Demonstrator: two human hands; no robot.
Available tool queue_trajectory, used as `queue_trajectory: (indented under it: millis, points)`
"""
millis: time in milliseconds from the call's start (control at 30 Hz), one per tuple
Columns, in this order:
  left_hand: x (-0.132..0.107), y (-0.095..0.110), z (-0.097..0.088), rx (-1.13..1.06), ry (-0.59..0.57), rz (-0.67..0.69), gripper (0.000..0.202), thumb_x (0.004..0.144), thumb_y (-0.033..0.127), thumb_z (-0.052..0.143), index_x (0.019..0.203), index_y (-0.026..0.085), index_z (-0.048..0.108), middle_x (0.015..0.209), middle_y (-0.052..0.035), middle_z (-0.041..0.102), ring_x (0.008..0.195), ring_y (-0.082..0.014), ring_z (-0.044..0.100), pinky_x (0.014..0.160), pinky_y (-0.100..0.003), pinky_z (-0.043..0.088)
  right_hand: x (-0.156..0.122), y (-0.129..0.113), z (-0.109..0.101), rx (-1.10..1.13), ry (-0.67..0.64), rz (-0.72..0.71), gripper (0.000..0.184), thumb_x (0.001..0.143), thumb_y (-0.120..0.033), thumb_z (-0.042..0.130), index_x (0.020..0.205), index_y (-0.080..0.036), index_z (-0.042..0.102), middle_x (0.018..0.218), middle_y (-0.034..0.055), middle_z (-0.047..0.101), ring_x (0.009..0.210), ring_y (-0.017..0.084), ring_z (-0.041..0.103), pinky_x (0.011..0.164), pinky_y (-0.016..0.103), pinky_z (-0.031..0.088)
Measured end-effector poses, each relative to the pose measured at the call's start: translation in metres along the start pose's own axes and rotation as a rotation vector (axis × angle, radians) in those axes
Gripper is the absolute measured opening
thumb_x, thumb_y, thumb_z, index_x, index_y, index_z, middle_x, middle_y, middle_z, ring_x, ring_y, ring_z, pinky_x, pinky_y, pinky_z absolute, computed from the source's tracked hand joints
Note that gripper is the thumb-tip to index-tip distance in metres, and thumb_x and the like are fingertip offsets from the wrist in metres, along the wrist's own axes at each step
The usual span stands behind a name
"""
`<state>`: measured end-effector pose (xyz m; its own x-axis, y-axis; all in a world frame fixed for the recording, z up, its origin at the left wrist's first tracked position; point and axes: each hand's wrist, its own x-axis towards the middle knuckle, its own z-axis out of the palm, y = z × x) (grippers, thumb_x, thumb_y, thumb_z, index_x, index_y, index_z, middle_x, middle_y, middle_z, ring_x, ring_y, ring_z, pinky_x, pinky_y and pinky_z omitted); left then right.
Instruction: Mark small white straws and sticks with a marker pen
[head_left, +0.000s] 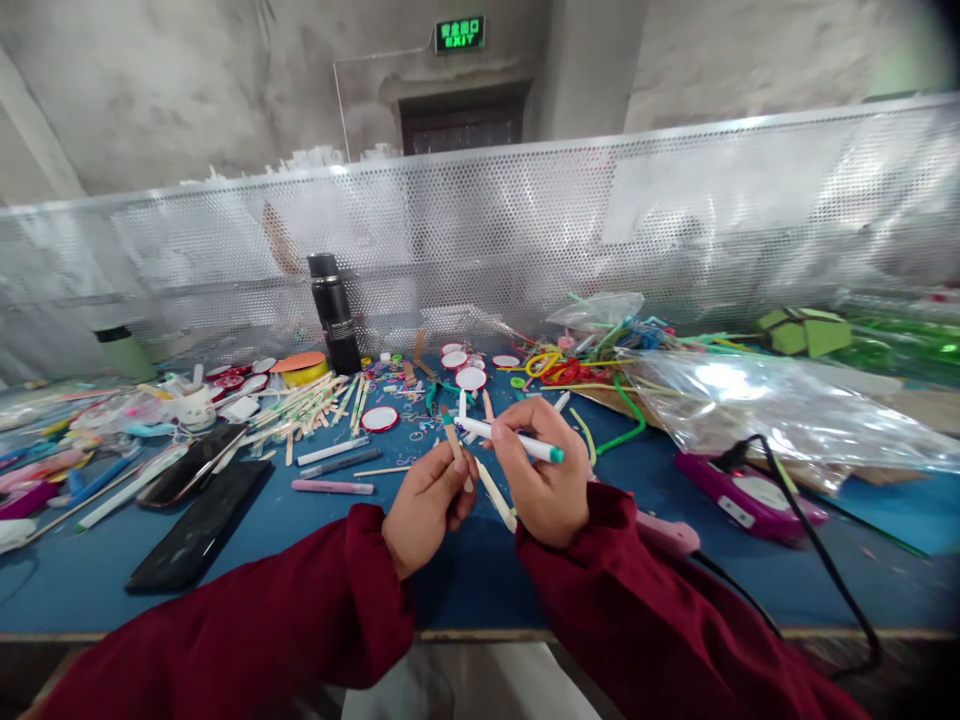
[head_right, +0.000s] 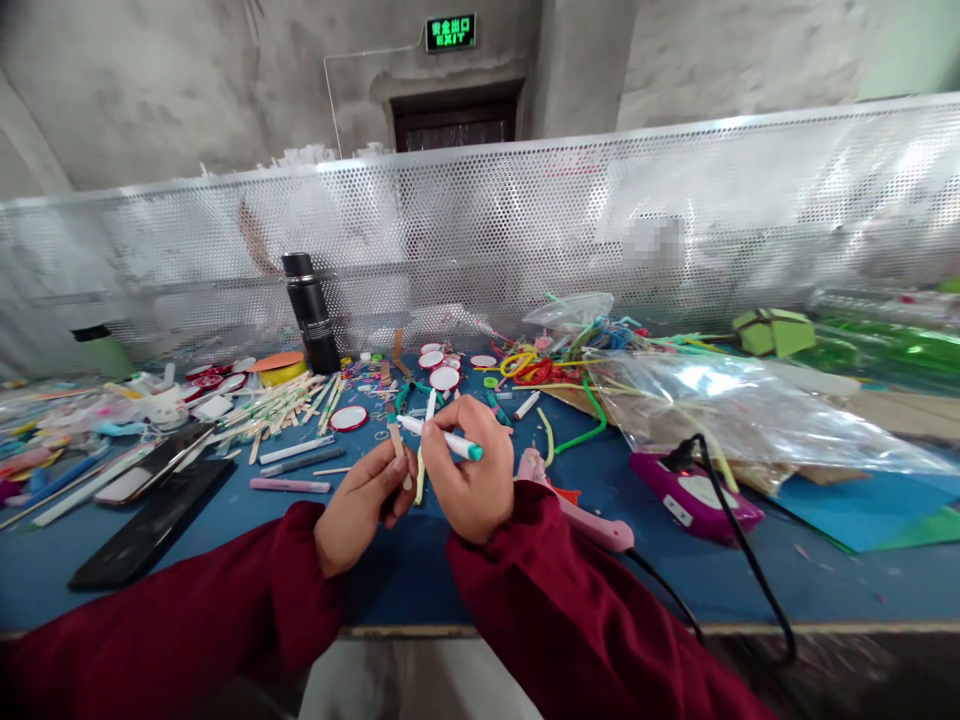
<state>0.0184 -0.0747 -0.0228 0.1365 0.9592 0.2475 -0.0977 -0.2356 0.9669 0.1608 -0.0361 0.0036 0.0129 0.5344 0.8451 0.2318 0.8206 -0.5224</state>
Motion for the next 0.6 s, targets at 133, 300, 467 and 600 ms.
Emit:
queue_trajectory:
  millis: [133, 300, 467, 600]
  points:
    - [-0.0006, -0.0002, -0.0001, 0.004, 0.003, -0.006, 0.040, 0.094, 0.057, 0.054, 0.084, 0.018, 0.050, 0.056, 0.0053, 0.046, 0.046, -0.0076, 0.037, 0.043, -0.021, 0.027, -0.0002, -0.0008, 0.0001, -0.010, -0.017, -0.015, 0.019, 0.092, -0.022, 0.056, 0.073, -0.023, 0.057, 0.070, 0.0000, 0.061, 0.068, 0.017, 0.059, 0.066, 0.033, 0.043]
    - [-0.0010, 0.0016, 0.0016, -0.011, 0.011, -0.011, 0.044, 0.091, 0.061, 0.057, 0.082, 0.018, 0.050, 0.056, 0.0055, 0.046, 0.046, -0.0073, 0.037, 0.043, -0.021, 0.027, -0.0006, -0.0008, -0.0001, -0.003, 0.002, 0.010, 0.018, 0.092, -0.022, 0.056, 0.074, -0.023, 0.058, 0.070, 0.0000, 0.062, 0.068, 0.017, 0.059, 0.064, 0.032, 0.043]
    - [-0.0011, 0.0030, 0.0022, -0.024, 0.003, -0.013, 0.044, 0.090, 0.061, 0.058, 0.081, 0.019, 0.050, 0.055, 0.0055, 0.046, 0.045, -0.0074, 0.036, 0.043, -0.021, 0.026, 0.0006, -0.0014, -0.0002, -0.025, -0.006, -0.019, 0.018, 0.092, -0.021, 0.057, 0.073, -0.022, 0.058, 0.070, -0.0002, 0.062, 0.068, 0.016, 0.059, 0.064, 0.032, 0.043]
    - [-0.0011, 0.0021, 0.0018, -0.027, -0.008, -0.006, 0.044, 0.091, 0.061, 0.057, 0.080, 0.019, 0.050, 0.054, 0.0056, 0.045, 0.045, -0.0073, 0.035, 0.043, -0.021, 0.025, 0.0007, -0.0010, -0.0003, -0.032, -0.001, -0.018, 0.018, 0.092, -0.022, 0.057, 0.074, -0.022, 0.058, 0.070, -0.0001, 0.062, 0.069, 0.017, 0.059, 0.064, 0.032, 0.043]
